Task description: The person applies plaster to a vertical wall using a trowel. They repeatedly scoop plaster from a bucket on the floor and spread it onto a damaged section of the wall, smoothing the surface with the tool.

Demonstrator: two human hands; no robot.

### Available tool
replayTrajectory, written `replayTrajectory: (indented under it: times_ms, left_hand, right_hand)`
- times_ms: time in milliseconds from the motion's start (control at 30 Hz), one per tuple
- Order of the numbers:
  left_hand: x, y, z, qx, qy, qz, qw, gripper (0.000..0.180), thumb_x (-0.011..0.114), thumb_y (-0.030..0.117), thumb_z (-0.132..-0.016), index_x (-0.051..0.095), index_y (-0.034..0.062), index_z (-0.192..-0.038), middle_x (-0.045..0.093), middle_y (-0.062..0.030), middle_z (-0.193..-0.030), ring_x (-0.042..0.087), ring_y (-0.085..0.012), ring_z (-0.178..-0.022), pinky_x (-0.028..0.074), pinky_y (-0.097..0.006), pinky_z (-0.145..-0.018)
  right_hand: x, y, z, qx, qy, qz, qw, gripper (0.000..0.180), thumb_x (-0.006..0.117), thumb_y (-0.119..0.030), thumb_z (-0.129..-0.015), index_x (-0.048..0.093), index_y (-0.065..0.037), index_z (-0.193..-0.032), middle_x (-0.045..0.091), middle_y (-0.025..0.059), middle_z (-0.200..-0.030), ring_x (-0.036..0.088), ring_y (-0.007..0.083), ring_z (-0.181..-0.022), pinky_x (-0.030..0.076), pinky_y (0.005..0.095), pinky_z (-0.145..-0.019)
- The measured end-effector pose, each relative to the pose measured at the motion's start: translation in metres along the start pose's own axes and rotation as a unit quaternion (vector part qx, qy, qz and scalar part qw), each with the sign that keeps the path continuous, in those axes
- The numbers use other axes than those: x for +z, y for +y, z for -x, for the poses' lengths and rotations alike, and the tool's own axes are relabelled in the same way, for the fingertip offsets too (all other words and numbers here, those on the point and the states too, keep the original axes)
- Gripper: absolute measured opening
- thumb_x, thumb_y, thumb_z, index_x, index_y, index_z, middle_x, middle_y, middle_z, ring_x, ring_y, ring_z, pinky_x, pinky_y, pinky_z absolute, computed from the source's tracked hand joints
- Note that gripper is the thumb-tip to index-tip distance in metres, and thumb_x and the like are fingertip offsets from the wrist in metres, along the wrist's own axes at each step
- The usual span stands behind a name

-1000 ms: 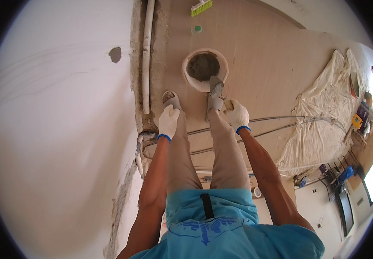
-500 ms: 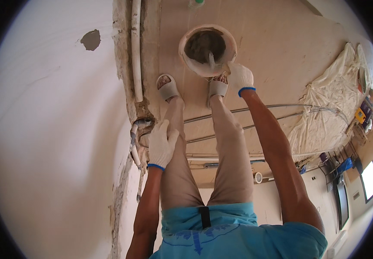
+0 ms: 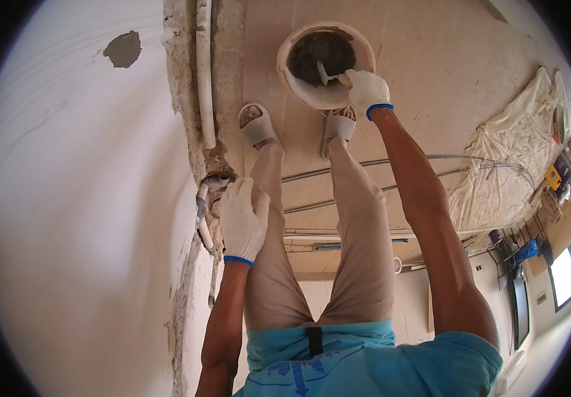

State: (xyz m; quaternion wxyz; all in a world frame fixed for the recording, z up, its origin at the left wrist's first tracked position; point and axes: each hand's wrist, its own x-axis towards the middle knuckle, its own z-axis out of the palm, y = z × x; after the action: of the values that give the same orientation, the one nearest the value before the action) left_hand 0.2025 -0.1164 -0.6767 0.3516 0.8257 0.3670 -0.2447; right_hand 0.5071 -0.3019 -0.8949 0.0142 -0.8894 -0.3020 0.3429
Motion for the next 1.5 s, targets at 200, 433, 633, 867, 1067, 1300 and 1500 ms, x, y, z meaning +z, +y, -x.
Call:
replayTrajectory:
  times_ms: [200,433,633,867,1067,1300,1500]
  left_hand:
    - [-0.002,-0.001,-0.002,-0.021,-0.006,-0.005,1.000,0.046,0.069,0.025,-0.096,0.065,-0.0065,-0.130,0.065,-0.0263,-0.133,0.059,-0.0432,-0.125,0.045,-0.050,-0.109]
    - [0.002,-0.004,-0.003,-0.016,-0.006,-0.017,1.000,0.049,0.069,0.027,-0.096,0.064,-0.0079,-0.130,0.065,-0.0274,-0.133,0.059,-0.0441,-0.126,0.046,-0.050,-0.109]
    - [0.002,-0.001,-0.005,-0.026,-0.020,-0.013,0.999,0.049,0.069,0.026,-0.097,0.063,-0.0074,-0.132,0.063,-0.0287,-0.136,0.058,-0.0455,-0.128,0.044,-0.053,-0.110]
    - [0.004,-0.002,-0.005,-0.026,-0.016,-0.015,0.999,0.049,0.069,0.025,-0.096,0.063,-0.0070,-0.133,0.063,-0.0292,-0.135,0.058,-0.0458,-0.127,0.045,-0.053,-0.110]
    - [0.007,0.001,-0.004,-0.023,-0.012,-0.020,0.999,0.047,0.070,0.025,-0.096,0.065,-0.0068,-0.130,0.065,-0.0285,-0.134,0.059,-0.0448,-0.126,0.045,-0.052,-0.110]
    - [0.009,0.008,-0.004,-0.021,-0.010,-0.028,0.999,0.047,0.070,0.025,-0.095,0.066,-0.0072,-0.129,0.066,-0.0277,-0.132,0.059,-0.0444,-0.125,0.044,-0.052,-0.110]
    - [0.001,0.016,-0.010,0.013,0.012,-0.044,0.999,0.041,0.070,0.022,-0.093,0.065,-0.0068,-0.122,0.068,-0.0256,-0.123,0.060,-0.0441,-0.117,0.045,-0.053,-0.103]
  right_hand:
    - [-0.004,0.005,-0.005,-0.005,-0.023,-0.012,1.000,0.023,0.057,-0.028,-0.100,0.074,-0.015,-0.110,0.076,0.0150,-0.108,0.071,0.0399,-0.102,0.056,0.0530,-0.085]
    - [-0.004,0.011,-0.009,-0.045,-0.040,0.005,0.998,0.024,0.060,-0.023,-0.096,0.075,-0.016,-0.113,0.076,0.0147,-0.108,0.071,0.0388,-0.104,0.056,0.0523,-0.086]
    - [0.023,0.017,-0.009,-0.064,-0.026,-0.006,0.998,0.029,0.062,-0.022,-0.094,0.076,-0.017,-0.120,0.077,0.0139,-0.111,0.072,0.0376,-0.106,0.057,0.0505,-0.089]
    - [0.009,0.017,-0.009,-0.036,-0.048,-0.074,0.995,0.033,0.065,-0.029,-0.094,0.076,-0.019,-0.125,0.077,0.0122,-0.115,0.071,0.0365,-0.108,0.056,0.0485,-0.092]
    - [-0.016,0.027,0.002,-0.026,-0.077,-0.128,0.988,0.036,0.070,-0.037,-0.093,0.079,-0.018,-0.122,0.077,0.0132,-0.113,0.071,0.0366,-0.105,0.056,0.0455,-0.092]
    - [-0.003,0.050,0.009,-0.027,-0.095,-0.220,0.970,0.039,0.076,-0.029,-0.086,0.078,-0.014,-0.122,0.078,0.0150,-0.108,0.073,0.0342,-0.102,0.056,0.0413,-0.091]
    - [-0.009,0.053,0.039,-0.004,-0.127,-0.332,0.935,0.054,0.074,-0.015,-0.077,0.073,-0.008,-0.130,0.078,0.0165,-0.102,0.075,0.0261,-0.094,0.057,0.0365,-0.087]
